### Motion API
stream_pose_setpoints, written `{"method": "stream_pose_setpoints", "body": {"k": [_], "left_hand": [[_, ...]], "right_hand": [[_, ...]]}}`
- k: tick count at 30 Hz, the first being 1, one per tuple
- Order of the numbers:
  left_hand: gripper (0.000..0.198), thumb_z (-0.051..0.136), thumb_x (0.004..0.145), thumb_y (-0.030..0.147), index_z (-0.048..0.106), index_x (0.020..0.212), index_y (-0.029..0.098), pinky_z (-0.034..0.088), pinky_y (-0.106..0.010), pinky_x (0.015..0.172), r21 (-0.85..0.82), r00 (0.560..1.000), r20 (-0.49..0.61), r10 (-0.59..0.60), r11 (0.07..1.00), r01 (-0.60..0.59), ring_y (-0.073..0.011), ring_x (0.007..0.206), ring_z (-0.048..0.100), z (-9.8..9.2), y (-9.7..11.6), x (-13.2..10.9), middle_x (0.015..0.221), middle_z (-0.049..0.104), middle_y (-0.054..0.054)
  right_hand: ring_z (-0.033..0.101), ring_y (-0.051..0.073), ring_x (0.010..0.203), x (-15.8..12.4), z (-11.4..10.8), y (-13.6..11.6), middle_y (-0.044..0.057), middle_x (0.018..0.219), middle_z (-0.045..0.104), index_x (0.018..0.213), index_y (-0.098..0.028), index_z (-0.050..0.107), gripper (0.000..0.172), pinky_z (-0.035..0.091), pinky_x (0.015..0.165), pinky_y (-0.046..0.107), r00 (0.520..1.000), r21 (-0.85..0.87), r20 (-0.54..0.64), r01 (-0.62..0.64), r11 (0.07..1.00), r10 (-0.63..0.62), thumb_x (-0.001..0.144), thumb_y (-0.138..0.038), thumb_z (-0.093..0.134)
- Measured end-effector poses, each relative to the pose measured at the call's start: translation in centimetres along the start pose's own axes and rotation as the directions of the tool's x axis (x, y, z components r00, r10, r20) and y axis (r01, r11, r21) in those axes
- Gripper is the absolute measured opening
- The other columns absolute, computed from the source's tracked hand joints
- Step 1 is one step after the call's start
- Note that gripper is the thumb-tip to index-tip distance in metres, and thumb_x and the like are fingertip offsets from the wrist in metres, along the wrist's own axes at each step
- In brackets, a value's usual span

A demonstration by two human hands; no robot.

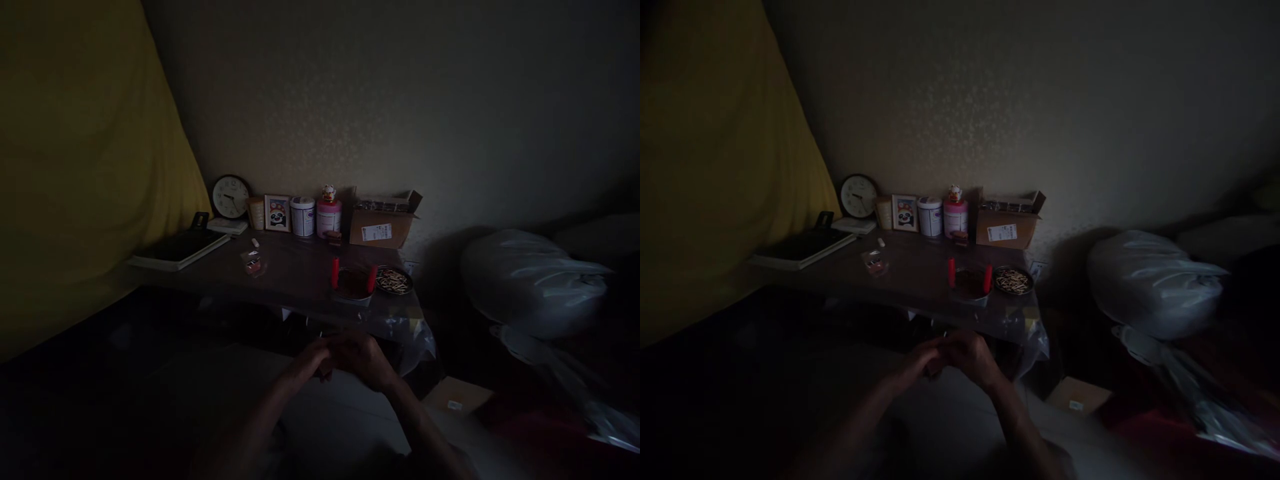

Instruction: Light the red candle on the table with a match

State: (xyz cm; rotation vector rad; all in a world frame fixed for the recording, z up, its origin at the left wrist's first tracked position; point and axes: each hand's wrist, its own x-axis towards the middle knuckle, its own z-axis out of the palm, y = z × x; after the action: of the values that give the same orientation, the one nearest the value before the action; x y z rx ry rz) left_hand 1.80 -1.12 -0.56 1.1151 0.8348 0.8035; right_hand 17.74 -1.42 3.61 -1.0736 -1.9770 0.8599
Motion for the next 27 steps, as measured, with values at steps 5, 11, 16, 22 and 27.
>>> {"method": "stream_pose_setpoints", "body": {"k": [5,11,16,22,27], "left_hand": [[0.035,0.047,0.074,0.029,0.057,0.105,0.015,0.032,-0.019,0.043,-0.055,0.998,-0.02,0.061,0.997,-0.063,-0.0084,0.048,0.045,0.1,0.8,-0.6,0.063,0.053,0.001],[0.042,0.048,0.073,0.03,0.055,0.112,0.015,0.033,-0.02,0.044,-0.072,0.994,-0.082,0.069,0.995,-0.075,-0.0094,0.052,0.047,0.2,1.5,-0.9,0.074,0.058,-0.003],[0.047,0.049,0.069,0.033,0.052,0.112,0.013,0.033,-0.021,0.043,-0.057,0.986,-0.157,0.052,0.996,-0.062,-0.0101,0.05,0.048,0.1,1.7,-0.8,0.073,0.058,-0.003],[0.057,0.045,0.065,0.03,0.045,0.118,0.009,0.032,-0.022,0.04,-0.007,0.976,-0.201,0.083,0.996,-0.086,-0.0115,0.042,0.047,-0.5,1.0,0.3,0.06,0.055,0.0],[0.052,0.047,0.067,0.033,0.047,0.116,0.013,0.036,-0.022,0.043,-0.02,0.958,-0.242,0.153,0.987,-0.162,-0.0107,0.046,0.05,-0.4,1.7,-0.2,0.067,0.059,-0.001]], "right_hand": [[0.06,0.015,0.067,0.1,-0.3,-0.3,0.002,0.072,0.065,0.08,-0.015,0.063,0.021,0.047,0.062,0.025,0.972,0.358,-0.118,-0.151,0.921,0.205,0.074,-0.035,0.061],[0.06,0.017,0.073,0.2,-0.4,0.3,0.005,0.079,0.065,0.08,-0.015,0.065,0.021,0.046,0.066,0.027,0.976,0.229,-0.156,-0.115,0.967,0.153,0.074,-0.034,0.061],[0.06,0.019,0.085,0.3,-0.5,0.9,0.007,0.091,0.065,0.09,-0.017,0.067,0.019,0.045,0.077,0.031,0.993,-0.105,-0.115,-0.005,0.994,-0.008,0.08,-0.024,0.051],[0.059,0.019,0.087,0.2,-0.9,1.1,0.007,0.094,0.066,0.09,-0.019,0.066,0.021,0.044,0.079,0.032,0.995,-0.159,-0.088,0.025,0.987,-0.04,0.08,-0.02,0.048],[0.058,0.017,0.071,0.3,-0.9,0.9,0.005,0.074,0.064,0.079,-0.015,0.064,0.022,0.045,0.063,0.026,0.969,0.186,-0.178,-0.138,0.973,0.172,0.075,-0.035,0.057]]}}
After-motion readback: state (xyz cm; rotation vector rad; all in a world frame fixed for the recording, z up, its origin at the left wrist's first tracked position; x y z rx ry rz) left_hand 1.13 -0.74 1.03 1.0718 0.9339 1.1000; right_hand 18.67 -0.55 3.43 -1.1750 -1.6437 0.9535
